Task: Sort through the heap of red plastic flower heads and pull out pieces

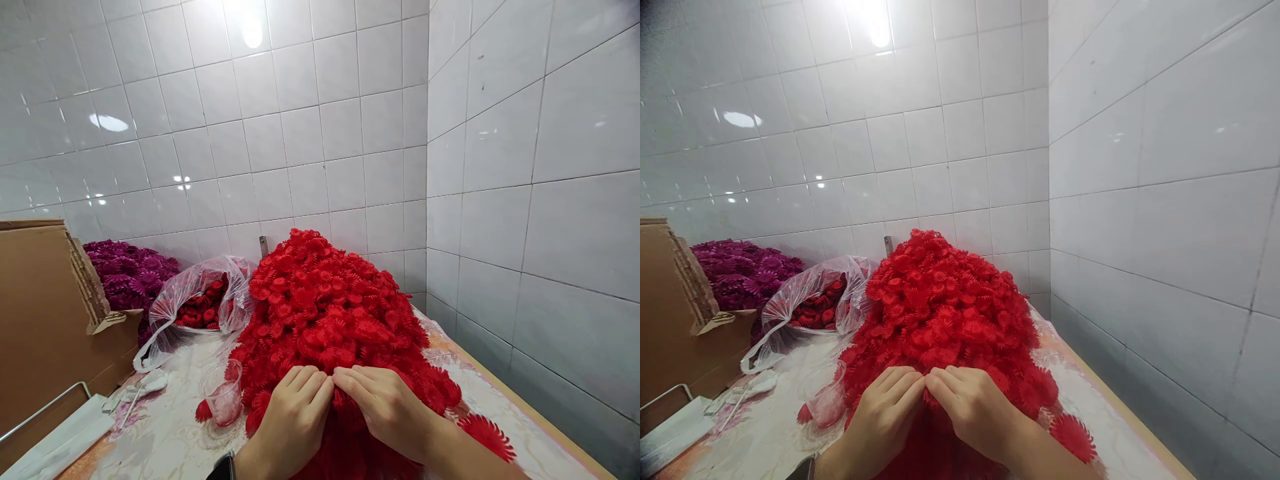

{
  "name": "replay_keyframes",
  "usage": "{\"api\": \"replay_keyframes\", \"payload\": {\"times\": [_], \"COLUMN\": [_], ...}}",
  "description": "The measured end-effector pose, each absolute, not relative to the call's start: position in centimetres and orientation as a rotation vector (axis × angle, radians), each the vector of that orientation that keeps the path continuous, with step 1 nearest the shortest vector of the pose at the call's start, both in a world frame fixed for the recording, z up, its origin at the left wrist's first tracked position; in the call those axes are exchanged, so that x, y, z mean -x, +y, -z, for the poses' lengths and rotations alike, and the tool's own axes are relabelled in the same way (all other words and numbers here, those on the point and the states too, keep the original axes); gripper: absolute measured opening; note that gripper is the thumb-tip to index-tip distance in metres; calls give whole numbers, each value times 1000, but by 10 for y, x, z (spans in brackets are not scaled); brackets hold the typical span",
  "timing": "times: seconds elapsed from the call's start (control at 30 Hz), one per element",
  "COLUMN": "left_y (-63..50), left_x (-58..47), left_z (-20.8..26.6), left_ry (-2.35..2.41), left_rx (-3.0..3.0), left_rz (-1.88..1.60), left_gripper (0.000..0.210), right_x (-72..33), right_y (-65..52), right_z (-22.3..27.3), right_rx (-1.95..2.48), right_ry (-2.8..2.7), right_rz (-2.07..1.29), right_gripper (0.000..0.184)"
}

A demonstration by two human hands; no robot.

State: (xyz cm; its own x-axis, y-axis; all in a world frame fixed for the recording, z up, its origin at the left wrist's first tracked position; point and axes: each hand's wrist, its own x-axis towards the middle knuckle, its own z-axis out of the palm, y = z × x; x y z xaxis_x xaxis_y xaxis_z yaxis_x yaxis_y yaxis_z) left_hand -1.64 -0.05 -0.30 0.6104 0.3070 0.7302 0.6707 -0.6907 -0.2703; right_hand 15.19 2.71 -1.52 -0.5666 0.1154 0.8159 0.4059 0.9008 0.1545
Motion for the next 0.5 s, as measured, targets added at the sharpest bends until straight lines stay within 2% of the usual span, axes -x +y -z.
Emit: {"api": "replay_keyframes", "payload": {"times": [0.5], "left_y": [-4], "left_x": [15], "left_z": [2], "left_ry": [-802], "left_rx": [2288], "left_rz": [953], "left_gripper": [23], "right_x": [-151], "right_y": [25], "right_z": [13], "right_rx": [359], "right_ry": [-2168], "right_rz": [395], "right_gripper": [28]}}
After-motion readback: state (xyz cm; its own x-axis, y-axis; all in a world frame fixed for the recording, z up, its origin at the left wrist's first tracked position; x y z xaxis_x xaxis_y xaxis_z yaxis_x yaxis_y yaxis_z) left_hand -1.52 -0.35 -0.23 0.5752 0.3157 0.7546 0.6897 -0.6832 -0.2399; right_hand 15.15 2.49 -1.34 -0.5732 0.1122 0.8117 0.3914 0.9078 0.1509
